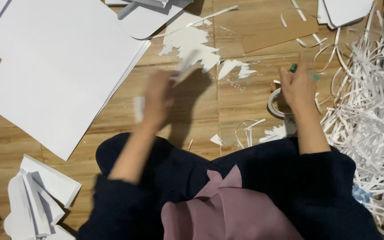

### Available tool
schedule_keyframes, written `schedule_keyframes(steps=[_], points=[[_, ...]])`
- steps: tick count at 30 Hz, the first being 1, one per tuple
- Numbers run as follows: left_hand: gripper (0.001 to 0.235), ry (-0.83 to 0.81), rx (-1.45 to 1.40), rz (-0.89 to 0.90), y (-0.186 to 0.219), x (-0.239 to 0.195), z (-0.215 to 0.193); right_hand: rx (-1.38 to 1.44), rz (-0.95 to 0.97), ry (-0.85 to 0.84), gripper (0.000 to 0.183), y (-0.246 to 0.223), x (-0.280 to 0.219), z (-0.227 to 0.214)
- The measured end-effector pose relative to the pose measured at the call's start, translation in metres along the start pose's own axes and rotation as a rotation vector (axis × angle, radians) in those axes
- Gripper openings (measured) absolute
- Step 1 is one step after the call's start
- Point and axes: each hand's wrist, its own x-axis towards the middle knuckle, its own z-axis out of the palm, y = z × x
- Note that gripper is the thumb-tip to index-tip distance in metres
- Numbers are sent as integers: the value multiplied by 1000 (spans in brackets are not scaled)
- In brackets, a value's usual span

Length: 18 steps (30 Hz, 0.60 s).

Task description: The person sits on the floor and repeatedly folds white paper forms in half, then applies clear tape to the folded edge to secure them. They handle the forms one at a time, smoothing the tape and stacking the finished items.

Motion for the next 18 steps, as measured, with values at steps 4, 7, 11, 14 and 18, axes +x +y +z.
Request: schedule_keyframes(steps=[4,7,11,14,18], points=[[26,349,662,-65,-6,-157,-196,-14,-11,-5,50,8,-14,16],[25,318,948,-500,-10,-276,-243,-67,0,-9,41,26,-17,27],[53,259,978,-771,-24,-275,-229,-188,92,-77,42,33,-9,35],[34,299,620,-387,-19,-141,-181,-176,172,-91,45,22,-3,31],[33,224,537,-102,-25,36,-101,-97,213,-44,48,29,-4,19]])
